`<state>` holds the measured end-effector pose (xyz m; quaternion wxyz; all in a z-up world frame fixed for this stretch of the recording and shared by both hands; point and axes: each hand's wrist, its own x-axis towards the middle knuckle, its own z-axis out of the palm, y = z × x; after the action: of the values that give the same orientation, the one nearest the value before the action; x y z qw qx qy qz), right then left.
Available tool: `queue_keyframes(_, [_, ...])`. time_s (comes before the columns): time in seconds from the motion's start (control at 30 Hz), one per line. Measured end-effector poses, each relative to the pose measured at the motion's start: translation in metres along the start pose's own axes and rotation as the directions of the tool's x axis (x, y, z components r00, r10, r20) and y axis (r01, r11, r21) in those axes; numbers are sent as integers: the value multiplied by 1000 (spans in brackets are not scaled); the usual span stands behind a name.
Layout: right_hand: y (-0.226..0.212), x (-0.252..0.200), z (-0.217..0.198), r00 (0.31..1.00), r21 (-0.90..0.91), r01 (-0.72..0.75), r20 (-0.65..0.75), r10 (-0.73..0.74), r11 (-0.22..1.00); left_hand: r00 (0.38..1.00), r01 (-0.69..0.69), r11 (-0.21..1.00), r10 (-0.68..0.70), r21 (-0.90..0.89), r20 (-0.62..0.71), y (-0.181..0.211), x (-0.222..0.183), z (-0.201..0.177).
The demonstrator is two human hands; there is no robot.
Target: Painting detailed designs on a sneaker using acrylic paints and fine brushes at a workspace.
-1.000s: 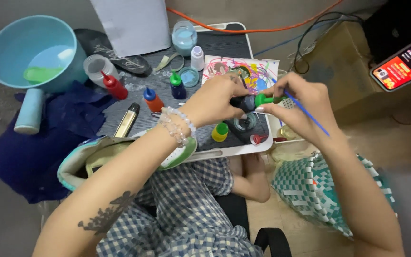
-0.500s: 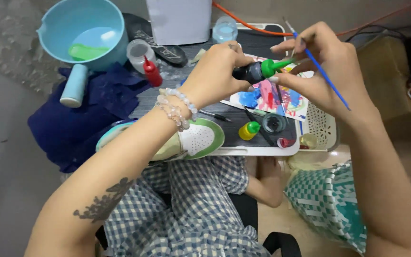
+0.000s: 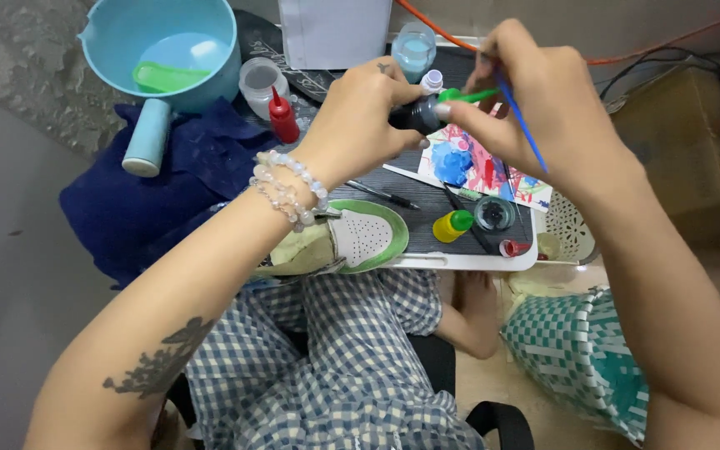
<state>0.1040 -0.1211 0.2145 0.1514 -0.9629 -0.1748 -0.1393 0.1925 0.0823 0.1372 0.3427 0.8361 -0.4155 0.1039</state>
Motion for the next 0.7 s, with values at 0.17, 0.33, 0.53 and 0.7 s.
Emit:
queue_keyframes(0.17, [-10, 8, -6, 990, 185, 139, 13, -144, 973, 998, 67, 998, -67, -18, 8, -7, -3, -10])
queue_keyframes(0.33, [-7, 16, 3, 977, 104, 210, 26, -214, 972, 999, 24, 999, -23, 25, -25, -15, -5, -10])
queue_keyframes(0.53, [-6, 28, 15, 980, 21, 193, 39, -194, 981, 997, 50, 995, -45, 86, -67, -28, -2, -1])
queue_keyframes(0.7, [5, 42, 25, 988, 12, 152, 40, -152, 988, 993, 60, 995, -52, 75, -104, -31, 3, 0])
